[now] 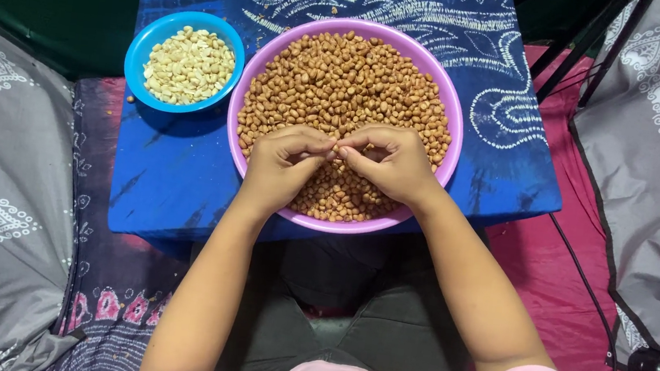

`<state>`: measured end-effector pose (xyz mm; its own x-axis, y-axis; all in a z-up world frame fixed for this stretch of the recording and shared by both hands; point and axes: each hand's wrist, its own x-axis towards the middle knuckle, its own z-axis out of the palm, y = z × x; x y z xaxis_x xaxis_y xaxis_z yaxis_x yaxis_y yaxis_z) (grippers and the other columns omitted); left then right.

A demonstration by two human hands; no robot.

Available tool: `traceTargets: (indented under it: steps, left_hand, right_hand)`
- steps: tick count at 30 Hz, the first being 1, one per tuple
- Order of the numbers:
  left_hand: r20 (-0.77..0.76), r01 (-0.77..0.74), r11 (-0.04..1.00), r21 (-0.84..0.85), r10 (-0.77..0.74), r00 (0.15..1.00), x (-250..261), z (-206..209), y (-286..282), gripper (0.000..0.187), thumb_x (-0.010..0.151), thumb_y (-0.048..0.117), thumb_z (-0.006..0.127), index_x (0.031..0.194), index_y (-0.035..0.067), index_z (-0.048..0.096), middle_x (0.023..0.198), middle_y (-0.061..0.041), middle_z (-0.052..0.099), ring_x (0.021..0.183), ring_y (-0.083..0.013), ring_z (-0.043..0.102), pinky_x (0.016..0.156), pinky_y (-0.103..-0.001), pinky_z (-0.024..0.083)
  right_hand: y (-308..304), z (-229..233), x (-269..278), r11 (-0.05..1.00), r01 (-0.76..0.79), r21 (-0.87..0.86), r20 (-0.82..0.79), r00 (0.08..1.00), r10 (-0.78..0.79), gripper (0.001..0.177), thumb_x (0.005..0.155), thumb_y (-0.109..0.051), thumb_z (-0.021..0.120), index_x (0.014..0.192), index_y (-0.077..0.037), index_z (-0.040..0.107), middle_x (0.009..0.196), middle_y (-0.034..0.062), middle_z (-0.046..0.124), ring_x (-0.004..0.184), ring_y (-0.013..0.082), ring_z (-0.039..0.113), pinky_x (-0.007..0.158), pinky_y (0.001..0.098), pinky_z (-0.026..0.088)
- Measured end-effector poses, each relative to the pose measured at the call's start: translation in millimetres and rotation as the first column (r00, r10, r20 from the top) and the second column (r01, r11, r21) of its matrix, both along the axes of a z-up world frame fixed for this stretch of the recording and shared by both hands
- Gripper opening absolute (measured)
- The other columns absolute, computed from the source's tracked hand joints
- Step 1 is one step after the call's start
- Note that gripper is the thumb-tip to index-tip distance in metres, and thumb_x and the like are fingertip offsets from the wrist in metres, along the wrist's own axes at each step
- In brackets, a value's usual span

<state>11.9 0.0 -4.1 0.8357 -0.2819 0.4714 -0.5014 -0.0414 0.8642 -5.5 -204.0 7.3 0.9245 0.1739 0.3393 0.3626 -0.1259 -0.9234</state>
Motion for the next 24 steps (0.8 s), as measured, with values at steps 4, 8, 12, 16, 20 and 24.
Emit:
traceTargets:
  steps: [4, 8, 12, 16, 20, 24]
  left_hand:
    - [0.018, -0.02, 1.0, 0.016, 0.02, 1.0, -1.6, 2.4, -2.4, 0.013, 0.084, -0.004, 0.081, 0.089, 0.008, 0.082, 0.089, -0.008, 0.079, 0.087, -0.0252, 0.077, 0.078, -0.036, 0.059]
    - [-0.015, -0.016, 0.999, 0.03, 0.017, 1.0, -0.8, 1.0, -1.6, 0.014, 0.083, -0.004, 0.081, 0.09, 0.008, 0.082, 0.088, -0.009, 0.079, 0.087, -0.024, 0.076, 0.078, -0.034, 0.06]
    - [-0.092, 0.017, 0.999, -0.03, -0.02, 0.996, 1.3, -1.7, -2.0, 0.015, 0.083, -0.004, 0.081, 0.095, 0.006, 0.082, 0.092, -0.012, 0.079, 0.09, -0.0237, 0.076, 0.08, -0.035, 0.061]
    - [-0.14, 0.037, 0.996, -0.076, -0.047, 0.989, 0.2, -0.5, -1.8, 0.017, 0.086, -0.004, 0.08, 0.099, 0.006, 0.081, 0.097, -0.012, 0.079, 0.095, -0.0227, 0.075, 0.082, -0.035, 0.06]
    - [-0.204, 0.058, 0.987, -0.151, -0.089, 0.975, -1.3, -0.4, -2.7, 0.02, 0.086, -0.005, 0.079, 0.104, 0.003, 0.08, 0.101, -0.015, 0.078, 0.099, -0.021, 0.073, 0.085, -0.032, 0.061]
    - [-0.249, 0.09, 0.974, -0.209, -0.142, 0.958, -3.8, 4.2, -0.8, 0.022, 0.089, -0.005, 0.077, 0.11, 0.001, 0.077, 0.107, -0.016, 0.076, 0.103, -0.0207, 0.071, 0.086, -0.033, 0.062]
  right_hand:
    - [-2.3, -12.3, 3.6, 1.0, 0.021, 0.011, -0.044, 0.999, -0.02, 0.009, 0.089, 0.003, 0.077, 0.096, -0.001, 0.08, 0.09, 0.0126, 0.077, 0.079, 0.0132, 0.068, 0.057, 0.0234, 0.062]
    - [-0.2, -10.2, 5.1, 0.999, 0.03, 0.011, -0.067, 0.997, -0.029, 0.007, 0.089, 0.003, 0.076, 0.095, 0.001, 0.079, 0.083, 0.0137, 0.075, 0.074, 0.0127, 0.067, 0.054, 0.0226, 0.061]
    - [4.3, -5.9, 4.4, 0.997, 0.032, 0.065, -0.098, 0.995, -0.026, 0.007, 0.092, 0.003, 0.072, 0.096, 0.002, 0.077, 0.078, 0.0131, 0.073, 0.066, 0.0117, 0.067, 0.051, 0.0204, 0.06]
    - [1.8, 1.6, 1.8, 0.996, 0.013, 0.087, -0.125, 0.992, -0.002, 0.008, 0.091, 0.004, 0.073, 0.097, 0.005, 0.078, 0.082, 0.0154, 0.074, 0.073, 0.0142, 0.067, 0.055, 0.0253, 0.063]
    - [0.2, 0.3, -0.1, 0.997, 0.023, 0.074, -0.097, 0.995, -0.016, 0.011, 0.09, 0.003, 0.076, 0.101, 0.003, 0.079, 0.088, 0.0144, 0.075, 0.078, 0.0136, 0.069, 0.059, 0.0243, 0.063]
    - [-0.4, 2.5, -1.4, 0.998, 0.06, -0.01, -0.031, 0.998, -0.06, 0.013, 0.088, 0.0, 0.08, 0.1, -0.003, 0.082, 0.092, 0.0089, 0.078, 0.08, 0.0096, 0.069, 0.065, 0.02, 0.061]
